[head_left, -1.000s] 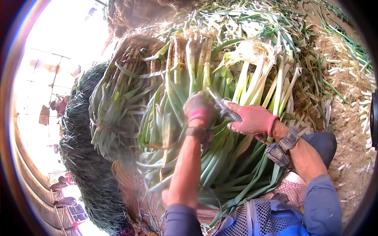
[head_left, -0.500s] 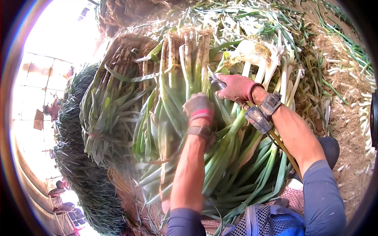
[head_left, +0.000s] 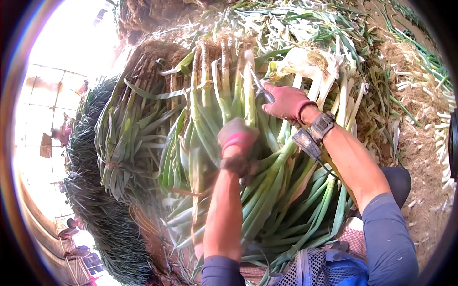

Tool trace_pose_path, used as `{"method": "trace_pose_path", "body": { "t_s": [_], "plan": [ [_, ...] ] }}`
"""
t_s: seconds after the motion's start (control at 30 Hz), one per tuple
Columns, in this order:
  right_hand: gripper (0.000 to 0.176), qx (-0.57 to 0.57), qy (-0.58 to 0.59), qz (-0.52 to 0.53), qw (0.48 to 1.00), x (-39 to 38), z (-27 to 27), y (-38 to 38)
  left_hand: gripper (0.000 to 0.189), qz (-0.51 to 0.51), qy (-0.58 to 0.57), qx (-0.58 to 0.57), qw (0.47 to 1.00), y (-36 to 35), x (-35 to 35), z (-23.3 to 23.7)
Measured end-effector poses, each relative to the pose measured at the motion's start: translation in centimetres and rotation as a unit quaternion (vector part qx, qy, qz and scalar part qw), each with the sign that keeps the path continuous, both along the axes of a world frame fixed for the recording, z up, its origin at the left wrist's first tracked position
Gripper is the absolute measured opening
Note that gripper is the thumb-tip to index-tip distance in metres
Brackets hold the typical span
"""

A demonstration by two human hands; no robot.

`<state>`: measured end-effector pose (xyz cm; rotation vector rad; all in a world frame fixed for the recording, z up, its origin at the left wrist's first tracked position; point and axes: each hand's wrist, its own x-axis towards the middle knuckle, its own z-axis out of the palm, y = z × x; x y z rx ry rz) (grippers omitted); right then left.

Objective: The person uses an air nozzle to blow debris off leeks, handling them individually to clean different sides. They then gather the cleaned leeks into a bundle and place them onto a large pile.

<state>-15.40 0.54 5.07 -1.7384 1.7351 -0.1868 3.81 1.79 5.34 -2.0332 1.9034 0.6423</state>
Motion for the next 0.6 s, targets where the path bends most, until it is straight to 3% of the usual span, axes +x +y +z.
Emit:
{"method": "trace_pose_path", "body": {
  "t_s": [0.03,0.2,0.27,0.3,0.4,0.5,0.6],
  "plan": [
    [0.083,-0.017,0.020,0.005,1.000,0.0,-0.7,-0.7,0.054,-0.007,0.023,-0.014,1.000,0.0,0.6,-0.5],
    [0.084,-0.022,0.003,-0.032,0.999,-0.6,-1.6,-2.7,0.054,-0.002,0.039,0.001,0.999,0.9,1.5,-0.1],
    [0.084,-0.021,-0.016,-0.031,0.999,-0.7,-1.2,-2.5,0.044,0.007,0.025,0.046,0.999,1.5,1.4,1.0],
    [0.084,-0.016,-0.005,-0.022,1.000,-0.7,-1.1,-2.3,0.053,-0.001,0.037,0.028,0.999,1.7,1.6,0.9],
    [0.085,-0.012,0.011,-0.020,1.000,-1.2,0.2,-1.4,0.053,-0.009,0.013,0.026,1.000,2.2,1.2,0.8],
    [0.083,0.043,-0.121,-0.035,0.991,-1.2,2.1,1.1,0.051,0.004,-0.018,0.027,0.999,2.8,0.6,0.9],
    [0.081,0.048,-0.045,-0.017,0.998,-1.4,1.9,3.1,0.049,0.000,-0.027,0.009,1.000,4.1,-0.3,1.8]
  ]
}}
